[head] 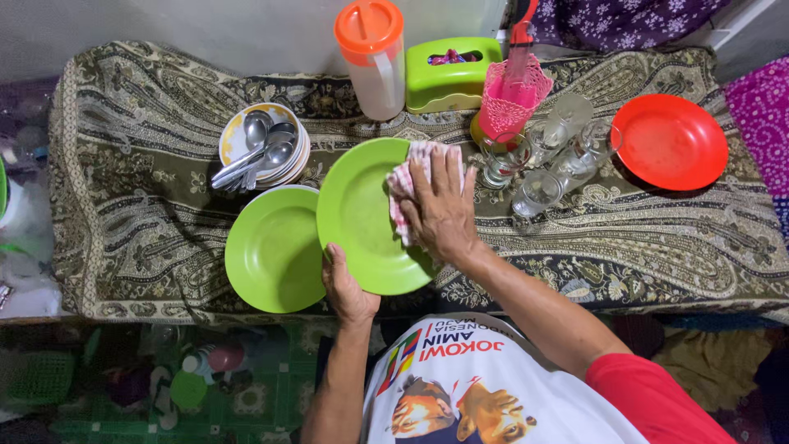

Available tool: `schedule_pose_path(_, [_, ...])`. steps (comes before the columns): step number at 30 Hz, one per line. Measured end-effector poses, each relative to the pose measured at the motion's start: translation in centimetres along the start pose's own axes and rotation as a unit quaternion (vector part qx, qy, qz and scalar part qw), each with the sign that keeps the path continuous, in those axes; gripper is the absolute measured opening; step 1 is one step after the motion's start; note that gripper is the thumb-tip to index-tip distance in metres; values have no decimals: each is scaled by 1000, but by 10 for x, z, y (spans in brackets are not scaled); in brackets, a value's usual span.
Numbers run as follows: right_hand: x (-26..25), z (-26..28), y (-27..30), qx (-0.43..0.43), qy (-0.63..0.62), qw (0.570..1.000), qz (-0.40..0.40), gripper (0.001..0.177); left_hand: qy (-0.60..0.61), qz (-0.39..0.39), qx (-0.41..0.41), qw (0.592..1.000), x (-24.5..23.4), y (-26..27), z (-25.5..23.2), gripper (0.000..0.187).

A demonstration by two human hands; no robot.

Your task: The person wipes several plates with a cloth, handling each one individually and turning them over to wipe both sides.

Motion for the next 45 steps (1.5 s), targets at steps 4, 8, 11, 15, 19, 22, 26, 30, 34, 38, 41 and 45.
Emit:
schedule_pose_path(4, [5, 18, 26, 7, -2, 999, 31, 75, 8, 5, 46, 999, 13, -11, -9, 46])
schedule_pose_path(8, [2, 45, 35, -43, -79, 992, 93, 78, 9, 12, 34, 999, 17, -21, 2, 51])
schedule_pose_path(11, [-11, 44, 29, -50, -127, 984, 114, 73, -1, -9, 8, 1000, 13, -27, 10, 53])
schedule_pose_path(15, [-49, -12, 14, 21, -221, 974, -39, 59, 1, -2, -7, 1000, 10, -27, 1, 56])
schedule_pose_path(19, [-35, -65, 0, 127, -349, 927, -43, 65, 48, 19, -77, 996, 18, -31, 0, 62])
schedule_pose_path(22, [22, -65, 16, 314, -759, 524, 225, 56, 51, 29, -108, 992, 25, -31, 3, 64])
schedule_pose_path(26, [28, -70, 24, 349, -762, 503, 208, 55, -134, 34, -63, 988, 31, -35, -13, 69])
schedule_pose_path(30, [31, -79, 28, 360, -733, 551, 172, 58, -612, 133, 259, 736, 78, -15, -66, 74])
schedule_pose_path(34, [36, -73, 28, 329, -753, 550, 147, 56, -775, 375, 196, 468, 114, 12, -21, 60])
schedule_pose_path(38, [38, -68, 34, 340, -763, 532, 141, 57, -730, 472, 155, 469, 125, 26, 3, 64])
schedule_pose_path(41, [34, -64, 39, 321, -775, 530, 125, 55, -693, 502, 174, 487, 133, 38, 13, 64])
schedule_pose_path(45, [29, -63, 45, 329, -773, 528, 124, 54, -707, 507, 163, 466, 137, 27, 32, 63])
Point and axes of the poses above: each hand's wrist, its own y-axis away from the middle knuckle, its own x-axis out of the palm, z = x × y, the point moved 7 cm from there along -y, towards the middle knuckle, and after that the axes turned 9 degrees about x, right-handed, at the moved point
